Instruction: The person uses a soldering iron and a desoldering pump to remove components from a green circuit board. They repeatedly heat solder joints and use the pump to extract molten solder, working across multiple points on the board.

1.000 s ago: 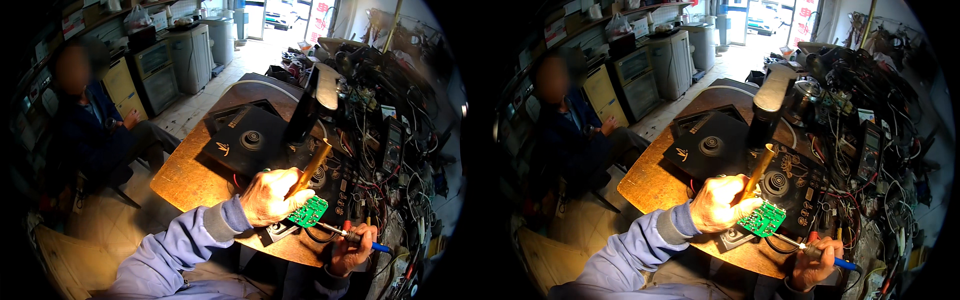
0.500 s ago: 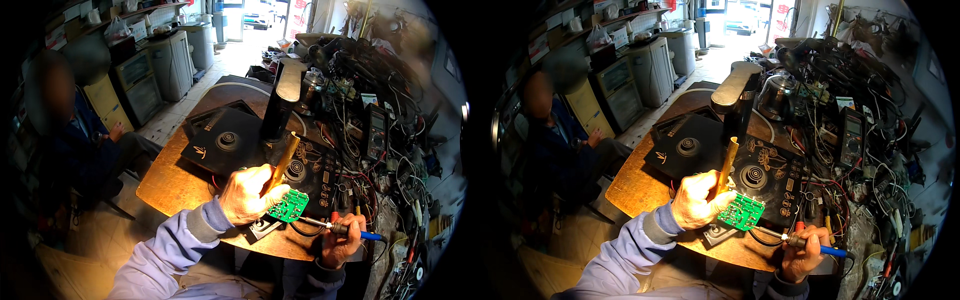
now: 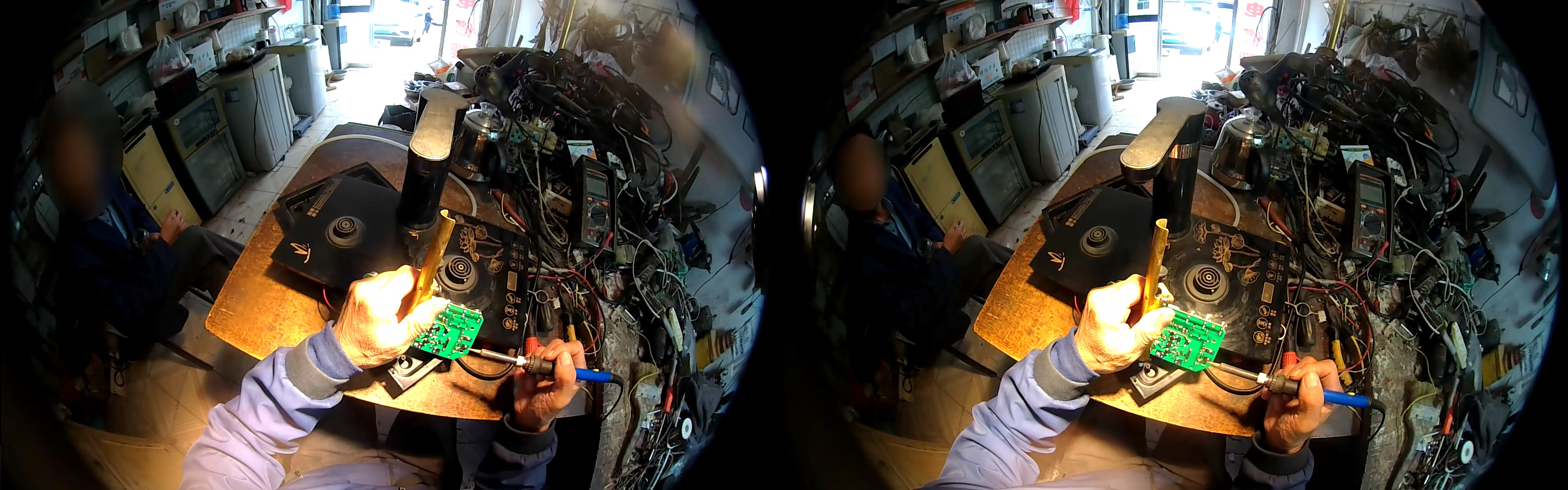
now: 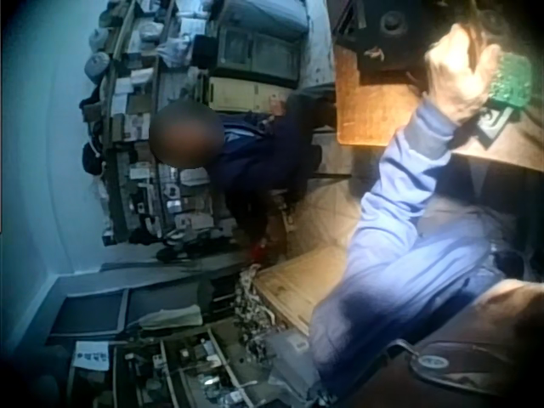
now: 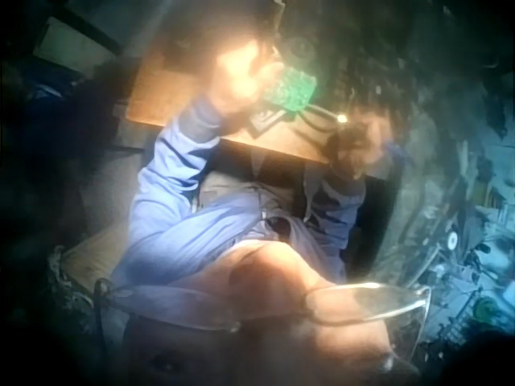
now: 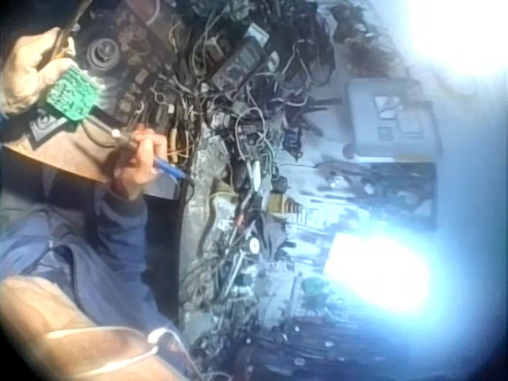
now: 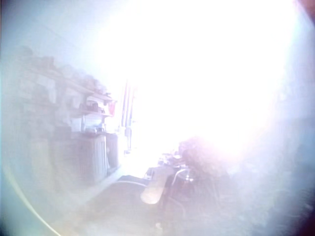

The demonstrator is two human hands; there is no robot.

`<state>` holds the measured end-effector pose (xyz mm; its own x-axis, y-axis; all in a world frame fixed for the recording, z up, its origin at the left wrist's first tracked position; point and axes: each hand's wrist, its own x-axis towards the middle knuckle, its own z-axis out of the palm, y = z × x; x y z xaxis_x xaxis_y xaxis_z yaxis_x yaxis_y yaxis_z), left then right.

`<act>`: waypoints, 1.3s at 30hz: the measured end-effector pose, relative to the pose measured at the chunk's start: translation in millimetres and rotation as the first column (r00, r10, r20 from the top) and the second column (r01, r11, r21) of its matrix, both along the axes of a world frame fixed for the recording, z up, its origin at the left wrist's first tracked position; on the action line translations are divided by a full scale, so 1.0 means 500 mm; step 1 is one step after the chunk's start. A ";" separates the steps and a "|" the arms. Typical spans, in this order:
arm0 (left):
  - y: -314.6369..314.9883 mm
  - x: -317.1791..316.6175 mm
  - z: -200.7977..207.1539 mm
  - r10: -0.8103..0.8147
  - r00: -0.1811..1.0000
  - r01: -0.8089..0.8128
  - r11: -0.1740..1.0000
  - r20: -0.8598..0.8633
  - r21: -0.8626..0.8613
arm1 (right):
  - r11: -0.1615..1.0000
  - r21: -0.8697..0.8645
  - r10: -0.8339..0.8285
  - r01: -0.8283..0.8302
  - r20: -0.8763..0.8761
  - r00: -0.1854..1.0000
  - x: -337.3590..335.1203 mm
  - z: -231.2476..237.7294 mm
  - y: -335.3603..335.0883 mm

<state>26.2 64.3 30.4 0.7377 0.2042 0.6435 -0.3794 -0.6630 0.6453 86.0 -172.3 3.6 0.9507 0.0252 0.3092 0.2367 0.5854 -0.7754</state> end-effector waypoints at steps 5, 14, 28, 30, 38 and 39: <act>0.001 -0.002 0.005 -0.011 1.000 0.011 1.000 -0.014 0.000 | 0.999 -0.030 0.016 -0.016 -0.013 1.000 -0.002 0.003 -0.004; -0.002 -0.002 0.006 0.012 1.000 -0.012 1.000 0.015 0.020 | 0.999 -0.018 0.036 -0.036 0.011 0.999 -0.002 -0.001 -0.005; -0.005 -0.004 0.009 0.038 0.999 -0.039 0.998 0.022 0.045 | 0.998 -0.019 0.054 -0.054 0.013 0.998 0.001 -0.009 -0.011; -0.004 -0.003 0.007 0.035 0.999 -0.036 0.998 0.035 0.045 | 0.999 -0.018 0.046 -0.046 0.004 0.999 0.001 -0.008 -0.010; -0.004 -0.002 0.008 0.026 0.999 -0.027 0.999 0.035 0.023 | 0.999 -0.027 0.032 -0.032 0.006 0.999 -0.001 -0.005 -0.008; -0.005 -0.001 0.007 0.029 0.999 -0.030 0.999 0.038 0.029 | 0.999 -0.024 0.036 -0.036 0.017 0.999 -0.001 -0.005 -0.007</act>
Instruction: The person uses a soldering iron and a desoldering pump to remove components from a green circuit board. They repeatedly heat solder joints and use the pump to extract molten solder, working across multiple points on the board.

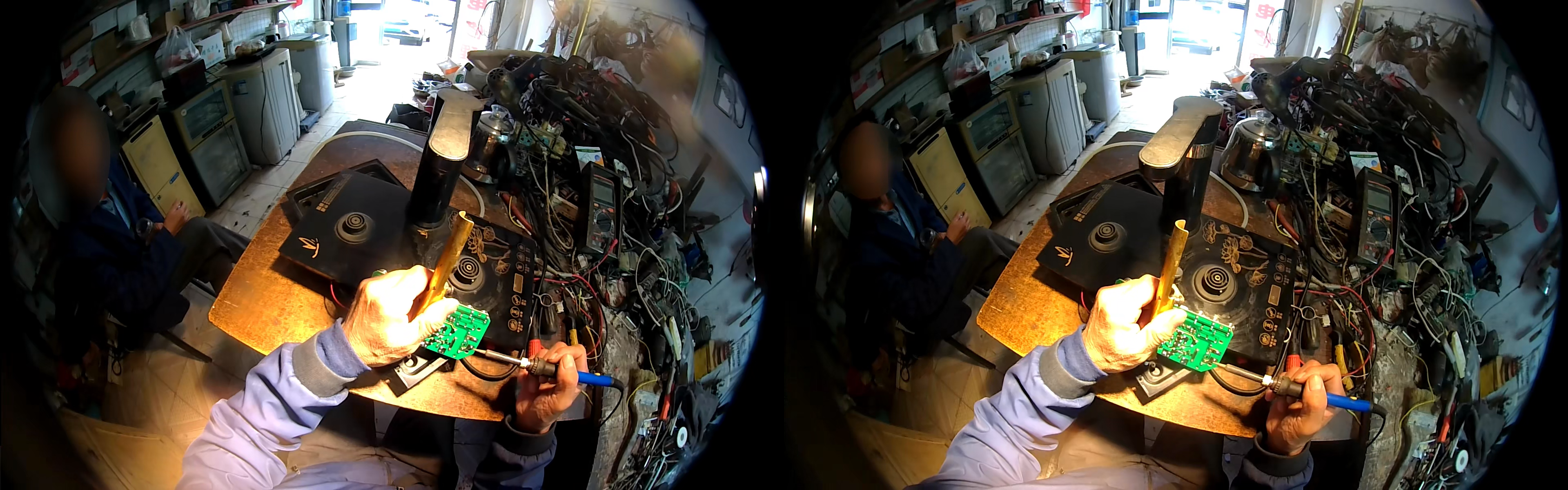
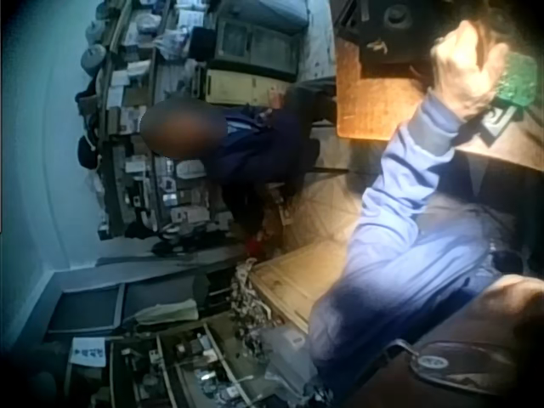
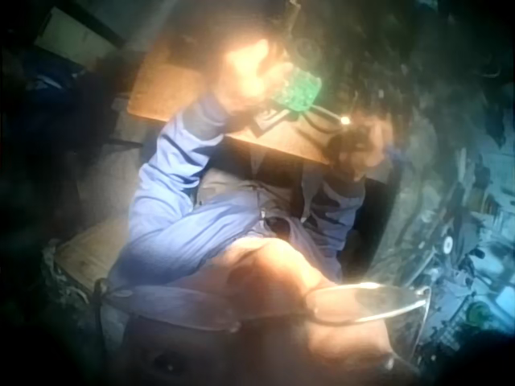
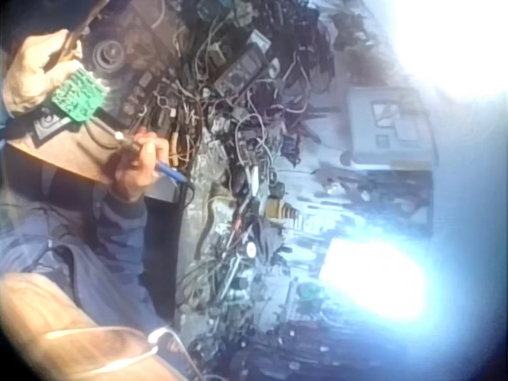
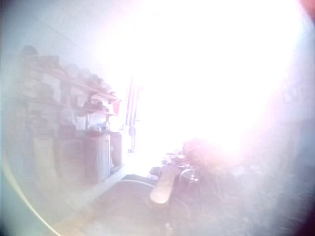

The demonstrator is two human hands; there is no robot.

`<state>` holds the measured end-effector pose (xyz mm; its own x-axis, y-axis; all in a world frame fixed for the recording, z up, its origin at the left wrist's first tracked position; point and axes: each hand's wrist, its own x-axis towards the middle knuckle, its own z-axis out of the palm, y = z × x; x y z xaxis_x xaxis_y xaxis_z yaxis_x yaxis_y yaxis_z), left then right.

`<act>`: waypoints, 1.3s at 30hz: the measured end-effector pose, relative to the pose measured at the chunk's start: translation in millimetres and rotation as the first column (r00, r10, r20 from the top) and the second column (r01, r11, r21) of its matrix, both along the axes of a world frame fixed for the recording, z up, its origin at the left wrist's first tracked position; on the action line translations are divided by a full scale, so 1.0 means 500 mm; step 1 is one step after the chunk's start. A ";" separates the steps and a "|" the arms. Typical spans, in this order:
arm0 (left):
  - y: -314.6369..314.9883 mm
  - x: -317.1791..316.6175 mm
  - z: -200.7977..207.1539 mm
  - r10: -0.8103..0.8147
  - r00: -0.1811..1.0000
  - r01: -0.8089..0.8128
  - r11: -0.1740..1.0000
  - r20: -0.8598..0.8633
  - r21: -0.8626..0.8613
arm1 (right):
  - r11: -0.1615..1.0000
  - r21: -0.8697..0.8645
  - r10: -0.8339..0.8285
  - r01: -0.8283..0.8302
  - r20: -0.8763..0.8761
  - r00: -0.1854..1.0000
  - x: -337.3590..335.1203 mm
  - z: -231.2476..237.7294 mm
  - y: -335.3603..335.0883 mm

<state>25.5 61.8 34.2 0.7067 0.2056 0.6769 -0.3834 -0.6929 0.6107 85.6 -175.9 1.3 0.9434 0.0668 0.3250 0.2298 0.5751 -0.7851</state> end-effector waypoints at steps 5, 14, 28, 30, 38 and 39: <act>0.001 0.000 0.000 0.010 1.000 -0.010 1.000 0.010 0.014 | 1.000 -0.005 0.009 -0.009 -0.019 1.000 0.001 -0.004 -0.004; -0.003 0.000 0.003 0.010 1.000 -0.011 1.000 0.018 0.013 | 1.000 0.004 0.008 -0.008 -0.028 1.000 0.000 -0.002 -0.001; 0.000 -0.002 0.000 0.019 1.000 -0.019 1.000 -0.009 0.019 | 0.995 0.095 -0.012 0.029 -0.174 0.985 -0.051 -0.032 -0.023; 0.000 -0.002 -0.001 0.024 1.000 -0.024 0.999 -0.004 0.023 | 0.996 0.085 0.018 -0.004 -0.165 0.986 -0.059 -0.041 -0.026; -0.004 0.000 0.004 0.030 0.999 -0.031 0.999 0.022 0.027 | 1.000 0.017 0.004 -0.001 -0.171 0.985 -0.059 -0.056 -0.029; -0.005 0.000 0.000 0.024 1.000 -0.025 0.999 0.015 0.027 | 1.000 0.016 -0.001 0.004 -0.192 0.981 -0.062 -0.057 -0.031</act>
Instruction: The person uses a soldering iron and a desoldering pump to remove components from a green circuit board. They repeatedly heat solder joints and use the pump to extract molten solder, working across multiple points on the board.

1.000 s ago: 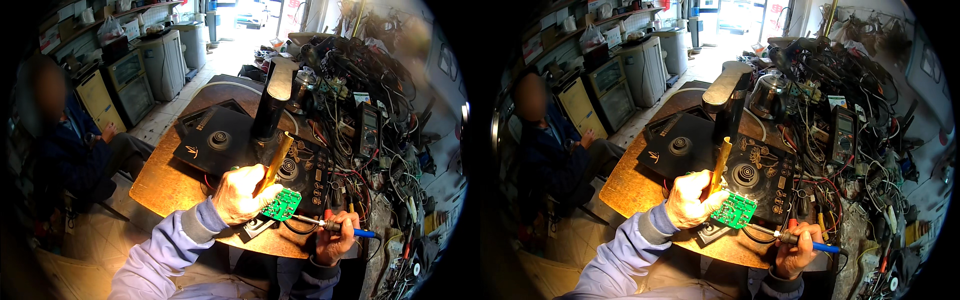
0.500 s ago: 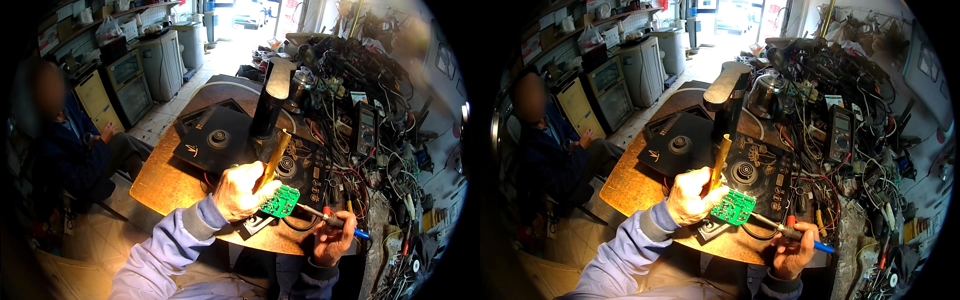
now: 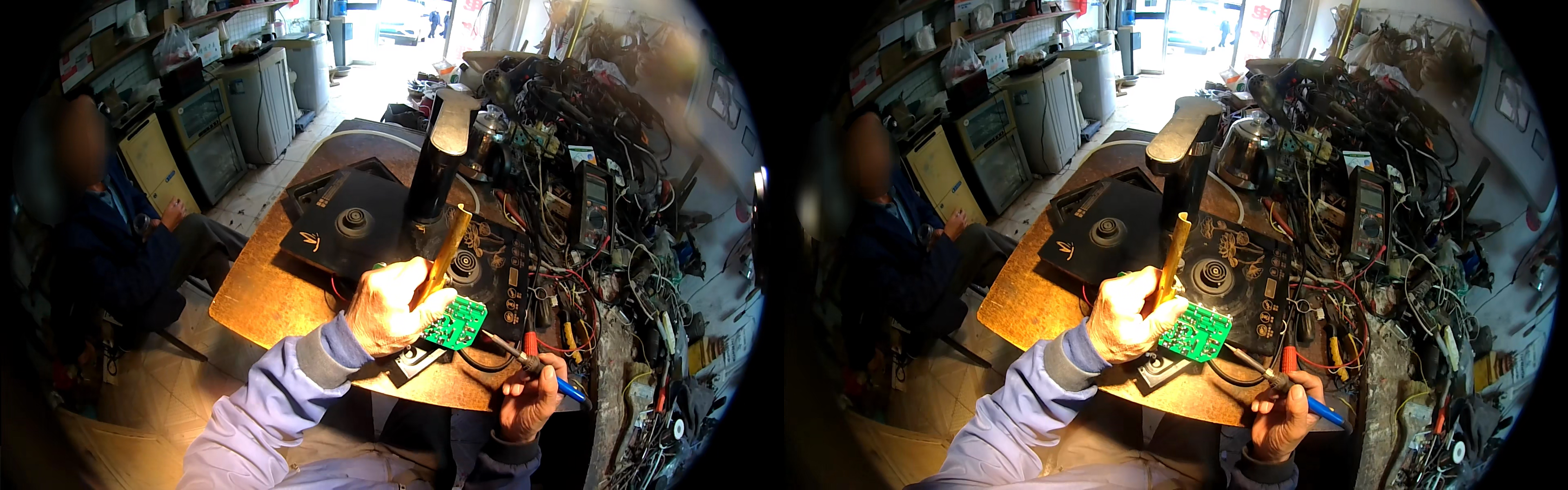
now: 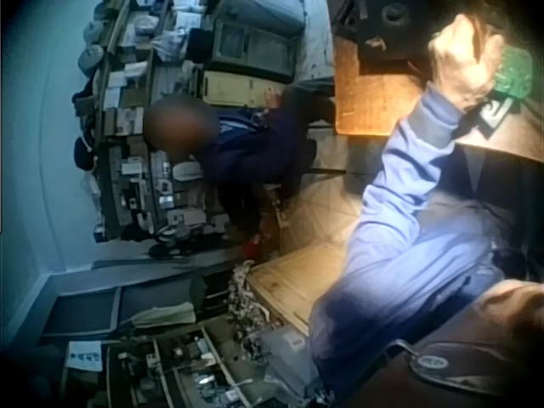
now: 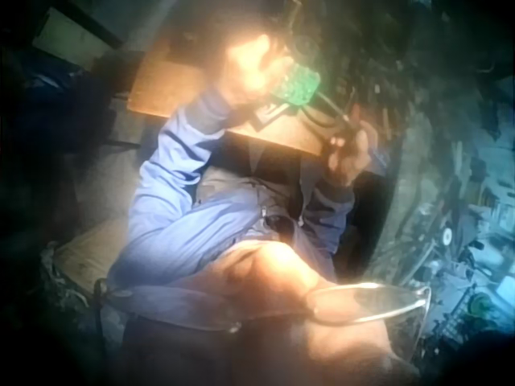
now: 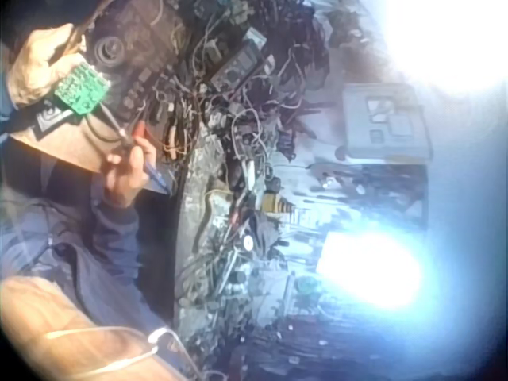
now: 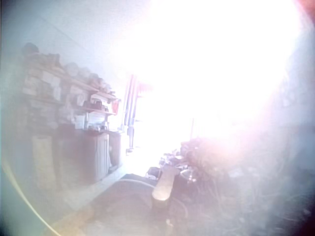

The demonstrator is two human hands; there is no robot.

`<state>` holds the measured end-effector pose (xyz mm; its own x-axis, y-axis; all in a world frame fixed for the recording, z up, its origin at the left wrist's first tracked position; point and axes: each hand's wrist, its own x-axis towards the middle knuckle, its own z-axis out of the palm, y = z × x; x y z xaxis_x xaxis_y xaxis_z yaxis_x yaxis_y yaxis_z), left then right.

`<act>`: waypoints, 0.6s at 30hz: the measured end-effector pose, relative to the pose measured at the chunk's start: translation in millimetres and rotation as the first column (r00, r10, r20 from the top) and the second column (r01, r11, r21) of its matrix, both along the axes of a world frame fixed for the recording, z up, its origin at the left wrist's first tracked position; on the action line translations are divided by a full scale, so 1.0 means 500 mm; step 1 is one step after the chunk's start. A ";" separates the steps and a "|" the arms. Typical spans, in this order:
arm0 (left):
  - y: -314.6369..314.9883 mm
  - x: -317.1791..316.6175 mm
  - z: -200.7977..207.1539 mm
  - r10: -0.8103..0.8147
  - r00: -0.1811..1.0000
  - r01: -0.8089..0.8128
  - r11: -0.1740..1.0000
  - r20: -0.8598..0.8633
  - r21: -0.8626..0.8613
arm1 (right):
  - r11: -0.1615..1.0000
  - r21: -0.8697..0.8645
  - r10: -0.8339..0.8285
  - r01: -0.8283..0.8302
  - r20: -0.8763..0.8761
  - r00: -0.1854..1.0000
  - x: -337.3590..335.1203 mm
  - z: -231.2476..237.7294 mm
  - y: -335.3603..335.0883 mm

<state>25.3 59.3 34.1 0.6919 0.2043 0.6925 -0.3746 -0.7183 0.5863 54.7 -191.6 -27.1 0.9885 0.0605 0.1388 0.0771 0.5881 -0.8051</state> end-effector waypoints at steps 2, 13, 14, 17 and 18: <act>0.003 0.004 -0.003 -0.019 1.000 0.019 1.000 -0.015 -0.002 | 1.000 -0.024 -0.011 0.011 0.008 1.000 0.002 0.005 0.001; -0.003 0.009 -0.024 -0.037 0.997 0.025 0.985 -0.070 -0.170 | 0.997 -0.078 0.008 0.004 0.156 0.988 -0.017 -0.005 0.003; -0.004 0.008 -0.022 -0.025 0.998 0.015 0.989 -0.065 -0.149 | 0.995 -0.097 0.008 0.010 0.179 0.984 -0.019 -0.006 0.004; -0.004 0.007 -0.015 -0.012 0.999 0.007 0.993 -0.042 -0.117 | 0.992 -0.127 0.019 0.007 0.203 0.979 -0.017 -0.008 0.006; -0.004 0.006 -0.012 -0.006 0.999 0.000 0.993 -0.048 -0.116 | 0.993 -0.118 0.037 -0.014 0.198 0.979 -0.016 -0.011 0.004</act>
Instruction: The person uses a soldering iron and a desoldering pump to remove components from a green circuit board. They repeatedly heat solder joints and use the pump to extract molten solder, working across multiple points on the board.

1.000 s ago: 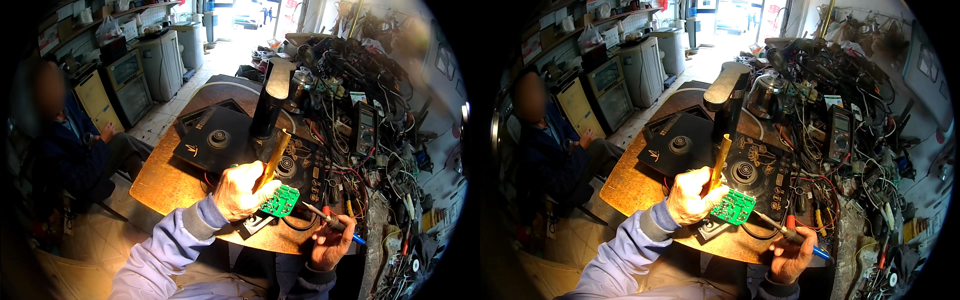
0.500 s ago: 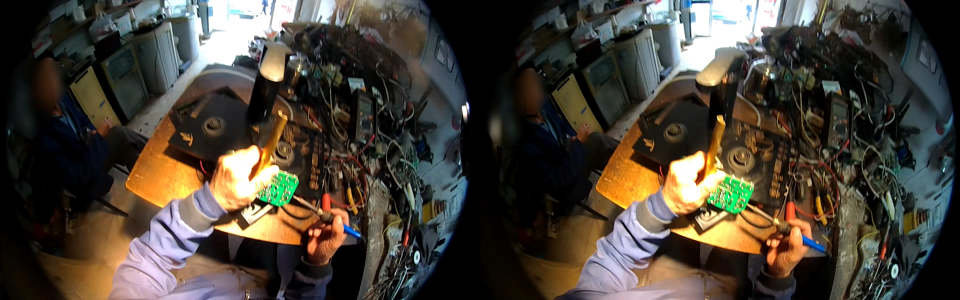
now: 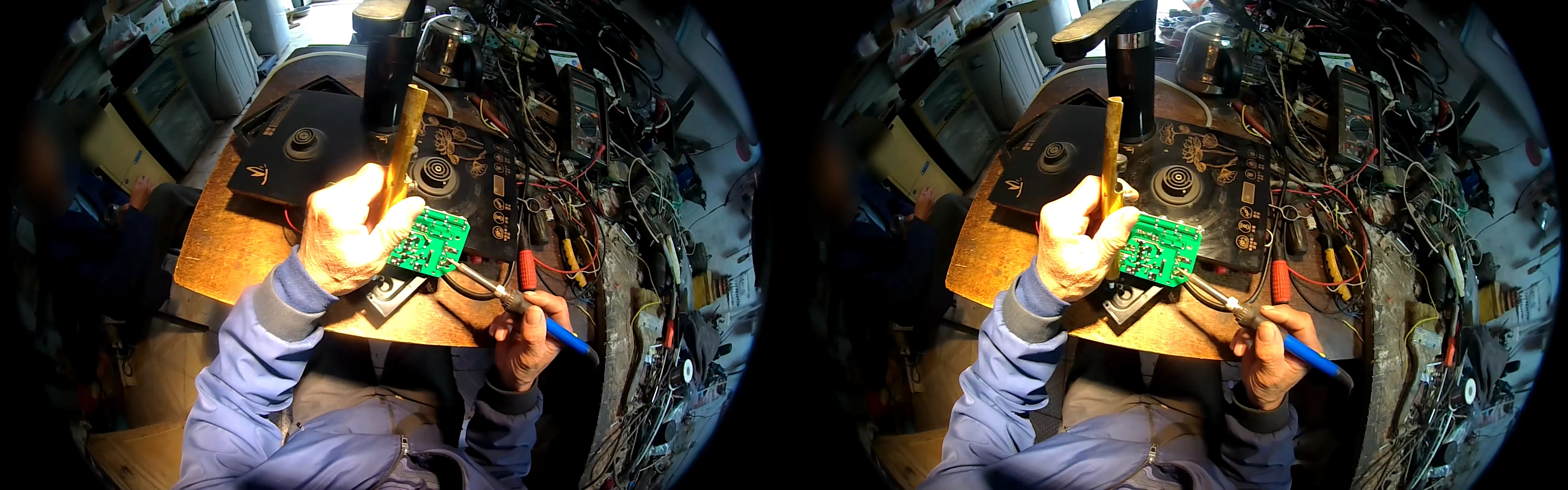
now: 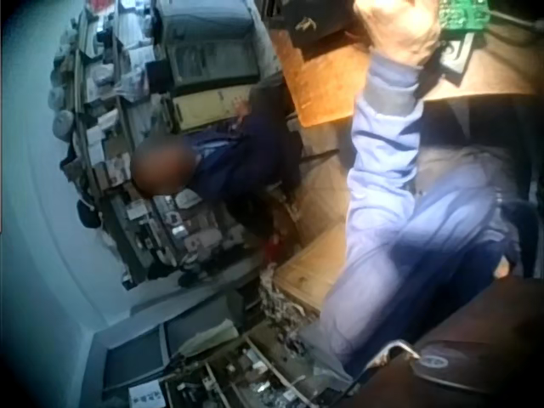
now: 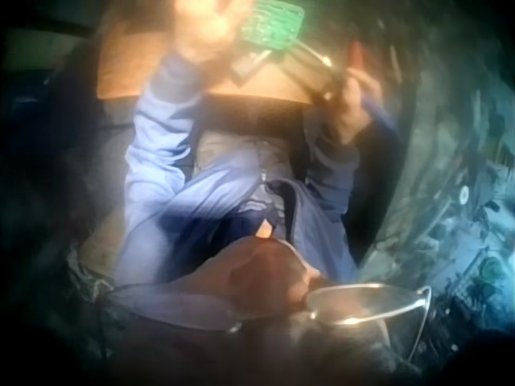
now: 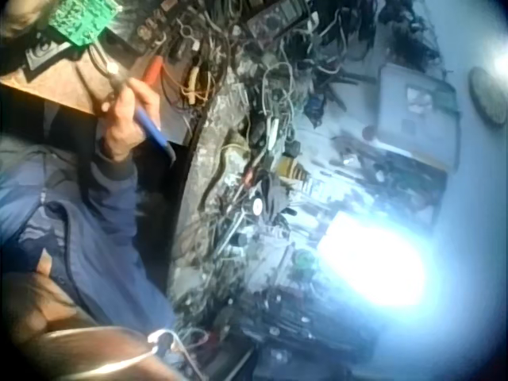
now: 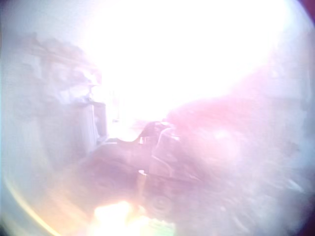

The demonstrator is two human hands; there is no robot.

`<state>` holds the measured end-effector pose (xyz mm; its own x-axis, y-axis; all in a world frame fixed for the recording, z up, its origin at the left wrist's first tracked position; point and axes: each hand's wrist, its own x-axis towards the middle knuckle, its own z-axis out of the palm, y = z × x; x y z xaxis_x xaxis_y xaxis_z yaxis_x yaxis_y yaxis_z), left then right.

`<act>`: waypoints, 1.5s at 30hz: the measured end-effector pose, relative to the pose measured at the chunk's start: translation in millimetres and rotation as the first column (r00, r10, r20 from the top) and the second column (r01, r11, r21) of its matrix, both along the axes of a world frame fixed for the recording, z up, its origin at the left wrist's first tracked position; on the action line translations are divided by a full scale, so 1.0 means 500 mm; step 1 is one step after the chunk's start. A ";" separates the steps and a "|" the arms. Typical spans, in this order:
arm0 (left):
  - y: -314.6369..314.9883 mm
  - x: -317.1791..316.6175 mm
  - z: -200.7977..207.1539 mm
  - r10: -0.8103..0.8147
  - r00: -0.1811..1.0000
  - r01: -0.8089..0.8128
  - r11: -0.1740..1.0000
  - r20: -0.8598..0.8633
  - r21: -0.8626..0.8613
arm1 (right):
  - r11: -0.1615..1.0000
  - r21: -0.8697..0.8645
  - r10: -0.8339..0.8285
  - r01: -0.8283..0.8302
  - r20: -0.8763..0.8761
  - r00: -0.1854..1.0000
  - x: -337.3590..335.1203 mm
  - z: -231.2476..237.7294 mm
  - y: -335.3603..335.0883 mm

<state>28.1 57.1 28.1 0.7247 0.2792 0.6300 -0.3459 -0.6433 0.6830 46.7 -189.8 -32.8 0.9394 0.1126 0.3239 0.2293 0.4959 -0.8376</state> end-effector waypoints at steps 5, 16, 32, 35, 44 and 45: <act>0.000 0.002 -0.004 -0.014 1.000 0.014 1.000 -0.004 -0.023 | 1.000 -0.002 -0.023 0.023 -0.046 0.999 -0.002 -0.003 -0.006; 0.000 0.001 -0.004 -0.011 1.000 0.011 1.000 -0.026 -0.026 | 0.999 0.017 -0.049 0.051 -0.064 0.997 -0.004 0.006 0.001; 0.003 0.004 -0.010 -0.014 1.000 0.013 0.999 -0.016 -0.036 | 0.998 -0.017 -0.064 0.063 -0.079 0.995 -0.005 0.008 0.002; 0.001 0.001 -0.007 0.005 1.000 -0.005 1.000 -0.028 -0.012 | 0.998 -0.003 -0.058 0.058 -0.087 0.995 -0.004 0.008 0.003; -0.001 0.001 -0.004 -0.012 1.000 0.012 1.000 -0.003 -0.023 | 0.998 -0.018 -0.060 0.059 -0.090 0.994 -0.004 0.010 0.003; 0.000 0.002 -0.005 -0.014 1.000 0.014 1.000 -0.003 -0.022 | 0.998 -0.023 -0.065 0.063 -0.091 0.994 -0.005 0.010 0.002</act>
